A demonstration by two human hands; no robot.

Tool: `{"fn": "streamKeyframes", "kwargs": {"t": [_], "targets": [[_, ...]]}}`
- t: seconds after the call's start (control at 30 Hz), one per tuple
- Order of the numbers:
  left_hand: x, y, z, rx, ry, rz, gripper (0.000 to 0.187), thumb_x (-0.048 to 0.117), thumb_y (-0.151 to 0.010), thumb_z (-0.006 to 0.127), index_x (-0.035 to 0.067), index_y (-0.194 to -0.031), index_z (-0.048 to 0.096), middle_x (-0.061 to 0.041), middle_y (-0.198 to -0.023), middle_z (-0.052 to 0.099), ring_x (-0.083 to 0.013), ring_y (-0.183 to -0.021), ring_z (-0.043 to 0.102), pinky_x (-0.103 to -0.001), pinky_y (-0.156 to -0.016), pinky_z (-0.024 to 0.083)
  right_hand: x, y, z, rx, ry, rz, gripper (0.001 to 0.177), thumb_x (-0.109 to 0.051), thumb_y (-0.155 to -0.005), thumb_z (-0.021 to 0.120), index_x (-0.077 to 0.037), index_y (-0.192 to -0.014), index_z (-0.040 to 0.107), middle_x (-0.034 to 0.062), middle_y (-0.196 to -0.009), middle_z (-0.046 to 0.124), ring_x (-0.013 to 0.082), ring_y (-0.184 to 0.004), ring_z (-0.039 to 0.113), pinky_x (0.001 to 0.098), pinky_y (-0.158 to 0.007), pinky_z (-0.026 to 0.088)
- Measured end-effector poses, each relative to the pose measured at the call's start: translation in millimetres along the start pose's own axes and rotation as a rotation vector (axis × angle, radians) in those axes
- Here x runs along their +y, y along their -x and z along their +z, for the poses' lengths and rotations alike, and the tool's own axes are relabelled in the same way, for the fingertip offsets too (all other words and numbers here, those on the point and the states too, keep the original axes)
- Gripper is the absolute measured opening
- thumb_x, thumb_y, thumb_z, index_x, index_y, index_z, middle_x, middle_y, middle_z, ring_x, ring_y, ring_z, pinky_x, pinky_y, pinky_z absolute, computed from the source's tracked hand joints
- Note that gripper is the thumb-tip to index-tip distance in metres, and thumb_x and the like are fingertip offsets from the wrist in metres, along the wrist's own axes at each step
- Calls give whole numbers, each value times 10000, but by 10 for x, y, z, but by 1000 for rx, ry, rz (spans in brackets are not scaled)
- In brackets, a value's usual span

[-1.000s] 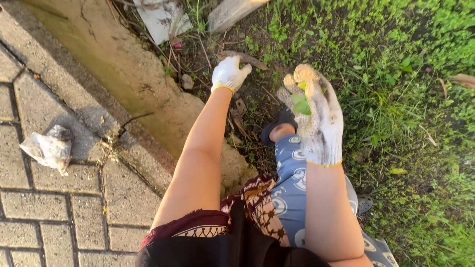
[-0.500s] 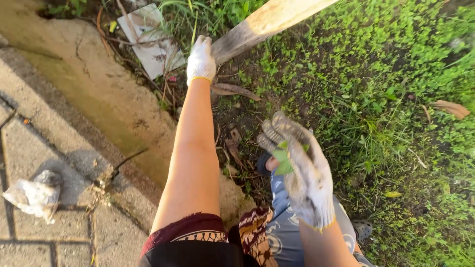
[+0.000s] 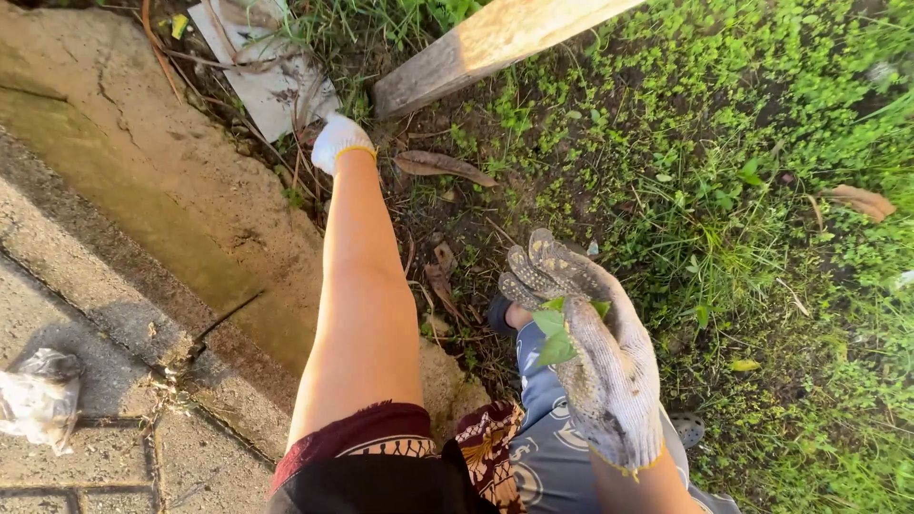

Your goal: Pulling weeds from a garden patch by hand while wearing protective gloves

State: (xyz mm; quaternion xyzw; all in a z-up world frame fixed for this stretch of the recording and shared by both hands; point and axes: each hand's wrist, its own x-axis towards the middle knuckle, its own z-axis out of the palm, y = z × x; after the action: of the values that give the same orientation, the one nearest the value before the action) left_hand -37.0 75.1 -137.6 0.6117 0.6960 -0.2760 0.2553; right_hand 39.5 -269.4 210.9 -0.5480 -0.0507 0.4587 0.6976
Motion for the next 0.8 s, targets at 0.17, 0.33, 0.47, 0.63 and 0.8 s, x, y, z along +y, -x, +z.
{"fn": "streamKeyframes", "kwargs": {"t": [0.17, 0.33, 0.47, 0.63, 0.8], "targets": [[-128, 337, -29, -103, 4, 73, 196, 43, -1002, 534, 59, -1061, 720, -87, -969, 713, -268, -802, 665, -403, -690, 563, -39, 7, 86, -29, -22, -96, 549, -201, -955, 607, 112, -1386, 475, 310, -1458, 534, 463, -1182, 653, 584, -975, 549], [-247, 350, 162, -110, 109, 196, 314, 120, -1058, 419, 79, -1334, 563, -166, -1275, 650, -371, -1070, 656, -503, -875, 555, -39, 16, 42, -110, 158, -144, 550, -260, -1028, 532, 112, -1425, 455, 334, -1045, 704, 418, -965, 716, 525, -991, 550], [-364, 362, 278, -36, 194, 240, 335, 284, -1102, 354, 60, -1163, 597, -154, -1079, 686, -367, -919, 653, -496, -791, 514, -11, 14, 6, -13, -116, -95, 522, -194, -953, 662, 96, -1361, 514, 407, -1198, 629, 516, -984, 703, 617, -926, 560], [-441, 268, 418, 71, 252, 325, 339, 323, -1099, 356, 49, -1066, 552, -194, -967, 681, -413, -839, 638, -509, -717, 477, -24, 32, -21, -38, -153, -68, 489, -164, -966, 651, 72, -1372, 515, 358, -1420, 550, 530, -969, 700, 631, -940, 550], [-272, 742, -212, -81, 110, 407, 380, -2, -1013, 442, 33, -1352, 609, -278, -1295, 638, -394, -1115, 676, -534, -1021, 520, -63, 55, -19, 24, -62, -58, 513, -206, -939, 653, 71, -1350, 521, 363, -1350, 599, 526, -952, 720, 625, -908, 587]]}}
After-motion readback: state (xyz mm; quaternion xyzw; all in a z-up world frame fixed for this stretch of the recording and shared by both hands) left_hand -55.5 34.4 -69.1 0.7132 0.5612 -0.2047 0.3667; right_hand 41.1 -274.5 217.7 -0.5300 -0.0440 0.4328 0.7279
